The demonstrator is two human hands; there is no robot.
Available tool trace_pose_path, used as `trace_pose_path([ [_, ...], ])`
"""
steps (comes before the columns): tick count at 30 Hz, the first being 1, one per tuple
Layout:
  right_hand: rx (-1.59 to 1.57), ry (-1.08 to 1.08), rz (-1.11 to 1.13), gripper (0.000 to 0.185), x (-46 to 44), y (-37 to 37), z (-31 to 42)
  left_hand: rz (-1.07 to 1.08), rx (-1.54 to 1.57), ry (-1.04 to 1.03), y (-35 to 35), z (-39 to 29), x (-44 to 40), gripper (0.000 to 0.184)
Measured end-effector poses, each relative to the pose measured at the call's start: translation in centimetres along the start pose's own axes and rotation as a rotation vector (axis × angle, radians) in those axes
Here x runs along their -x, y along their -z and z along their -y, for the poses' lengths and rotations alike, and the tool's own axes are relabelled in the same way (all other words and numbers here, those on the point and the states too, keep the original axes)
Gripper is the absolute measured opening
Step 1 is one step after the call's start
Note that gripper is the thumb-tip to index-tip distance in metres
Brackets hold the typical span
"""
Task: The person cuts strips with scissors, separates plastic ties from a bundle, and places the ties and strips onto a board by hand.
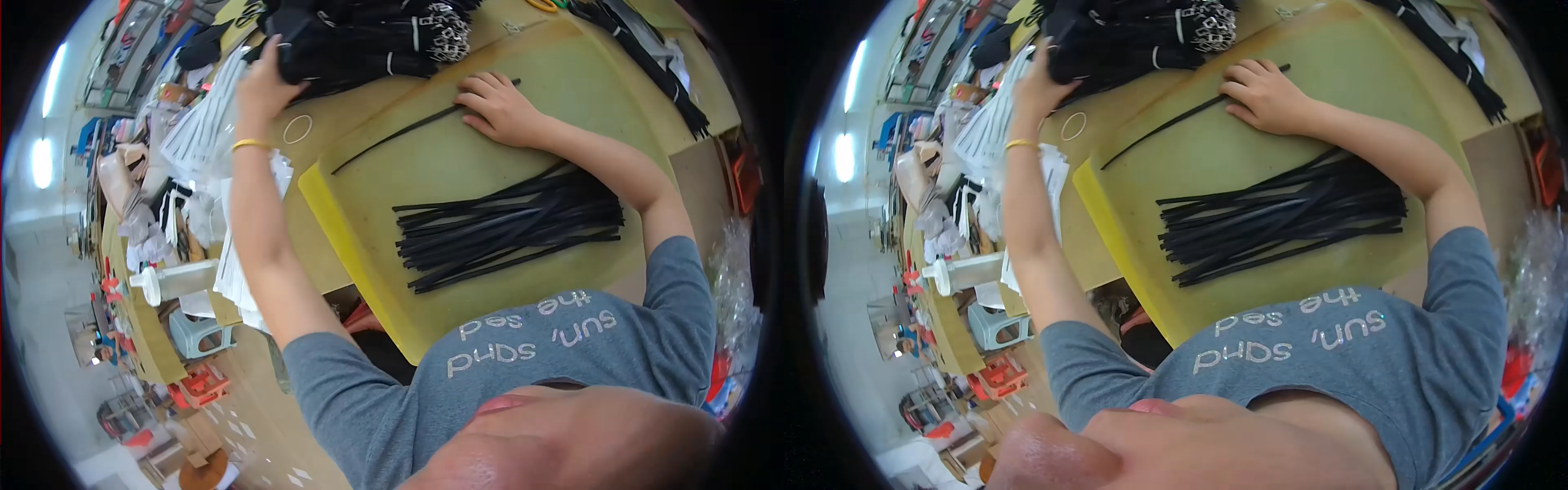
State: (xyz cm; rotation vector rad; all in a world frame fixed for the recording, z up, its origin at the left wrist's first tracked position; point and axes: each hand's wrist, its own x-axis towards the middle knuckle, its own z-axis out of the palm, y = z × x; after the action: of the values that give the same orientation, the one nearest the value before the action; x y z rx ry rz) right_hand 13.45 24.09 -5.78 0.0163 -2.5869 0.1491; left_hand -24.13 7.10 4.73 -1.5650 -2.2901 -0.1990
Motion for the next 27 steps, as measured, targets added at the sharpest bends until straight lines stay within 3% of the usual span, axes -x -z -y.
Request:
trace_pose_path([
  [2, 0.015, -0.002, -0.004, 0.029, 0.1, -0.3, -0.1, -0.093, -0.065, -0.089, 0.7, 4.1, -0.1, 0.088],
  [4, 0.028, -0.001, -0.007, 0.029, 0.1, -0.3, 0.1, 0.203, -0.270, 0.147, 2.5, 5.5, 0.4, 0.089],
  [5, 0.029, -0.002, -0.005, 0.029, 0.1, -0.2, 0.2, 0.249, -0.272, 0.208, 1.6, 7.3, 0.5, 0.091],
  [8, 0.041, 0.005, -0.006, 0.030, 0.1, -0.4, 0.2, 0.227, -0.443, 0.566, -3.1, 10.8, 1.0, 0.088],
  [9, 0.048, 0.006, -0.004, 0.031, 0.0, -0.5, 0.2, -0.013, -0.526, 0.629, -8.2, 15.2, 2.0, 0.089],
  [11, 0.020, -0.008, 0.006, 0.033, 0.1, -0.5, 0.2, 0.060, -0.246, 0.848, -2.7, 8.2, 2.3, 0.080],
  [13, -0.030, -0.035, -0.061, 0.035, 0.1, -0.3, -0.1, 0.188, -0.126, 0.975, -2.6, 9.0, 1.2, 0.065],
  [15, -0.110, -0.072, -0.211, 0.038, -0.7, -0.1, -0.4, 0.115, -0.013, 0.926, -0.5, 8.2, 1.3, 0.055],
  [18, 0.252, -0.062, -0.395, 0.039, -3.8, 1.9, -1.9, 0.055, 0.016, 0.998, 2.6, 6.6, 0.6, 0.057],
  [20, 0.374, -0.109, -0.214, 0.064, -5.5, 1.3, -3.4, 0.033, 0.034, 0.999, 3.2, 8.5, -0.6, 0.058],
  [21, 0.435, -0.130, -0.124, 0.077, -6.4, 1.2, -4.1, 0.133, 0.118, 0.917, 2.1, 11.4, -1.3, 0.058],
  [22, 0.552, 0.011, -0.274, 0.047, -7.5, 1.7, -4.4, 0.227, 0.205, 0.837, 0.0, 15.4, -1.8, 0.059],
  [23, 0.570, -0.051, -0.151, 0.060, -7.9, 1.5, -4.5, 0.313, 0.293, 0.759, -0.8, 17.7, -1.8, 0.059],
  [24, 0.584, -0.109, -0.028, 0.074, -8.4, 1.2, -4.5, 0.165, 0.254, 0.810, 0.2, 14.9, -1.0, 0.053],
  [25, 0.595, -0.164, 0.097, 0.088, -8.7, 0.9, -4.4, 0.073, 0.155, 0.844, -2.0, 16.6, -1.2, 0.046],
  [27, 0.547, -0.134, 0.093, 0.082, -9.3, 0.9, -4.5, -0.462, -0.402, 0.922, -0.7, 6.3, -0.1, 0.045],
])
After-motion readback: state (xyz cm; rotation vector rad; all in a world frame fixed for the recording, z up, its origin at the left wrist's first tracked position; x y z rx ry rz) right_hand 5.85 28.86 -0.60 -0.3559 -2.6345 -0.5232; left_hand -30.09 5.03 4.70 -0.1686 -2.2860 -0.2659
